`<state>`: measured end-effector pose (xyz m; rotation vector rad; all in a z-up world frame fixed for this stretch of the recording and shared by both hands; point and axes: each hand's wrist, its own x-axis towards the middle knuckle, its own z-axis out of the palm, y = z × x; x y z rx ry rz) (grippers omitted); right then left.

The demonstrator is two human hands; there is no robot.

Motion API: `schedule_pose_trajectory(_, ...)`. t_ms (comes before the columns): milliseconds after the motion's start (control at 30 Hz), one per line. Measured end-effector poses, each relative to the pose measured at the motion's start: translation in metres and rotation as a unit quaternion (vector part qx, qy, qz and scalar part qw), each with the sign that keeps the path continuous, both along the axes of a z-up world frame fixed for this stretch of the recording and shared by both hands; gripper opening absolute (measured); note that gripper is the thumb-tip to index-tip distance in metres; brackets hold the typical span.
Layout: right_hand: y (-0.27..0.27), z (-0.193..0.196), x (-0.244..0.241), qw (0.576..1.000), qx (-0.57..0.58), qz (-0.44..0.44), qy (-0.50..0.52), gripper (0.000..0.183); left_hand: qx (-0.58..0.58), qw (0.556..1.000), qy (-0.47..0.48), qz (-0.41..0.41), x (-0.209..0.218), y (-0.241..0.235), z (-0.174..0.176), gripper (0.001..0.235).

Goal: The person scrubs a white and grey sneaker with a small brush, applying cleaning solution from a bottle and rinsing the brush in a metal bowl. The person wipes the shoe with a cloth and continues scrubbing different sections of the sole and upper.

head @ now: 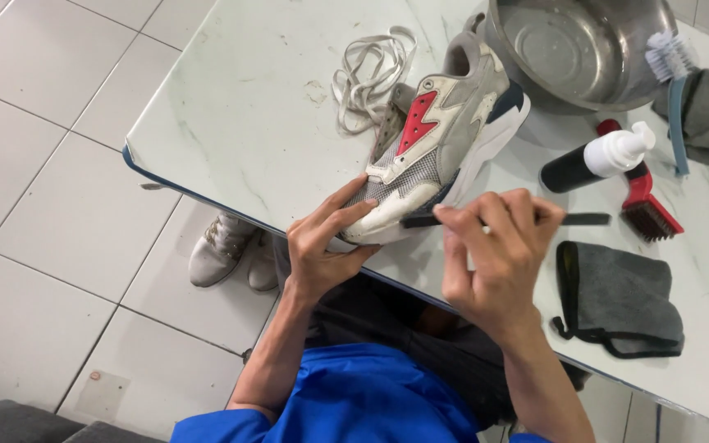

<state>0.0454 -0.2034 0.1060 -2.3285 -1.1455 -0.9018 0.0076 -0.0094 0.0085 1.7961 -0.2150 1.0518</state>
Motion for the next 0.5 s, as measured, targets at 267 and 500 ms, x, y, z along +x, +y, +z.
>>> schedule_pose_trajectory(267,0.018,-0.011,-0.029,0.995,-0.054,-0.046,-0.069,0.029,-0.007,1.0,0.004,-0.001,-0.002,-0.001,0.0,0.041)
schedule_pose_trajectory(500,0.044,-0.007,-0.052,0.994,-0.095,-0.033,-0.039,0.037,0.03,0.998,0.015,-0.052,-0.008,0.006,0.002,0.025)
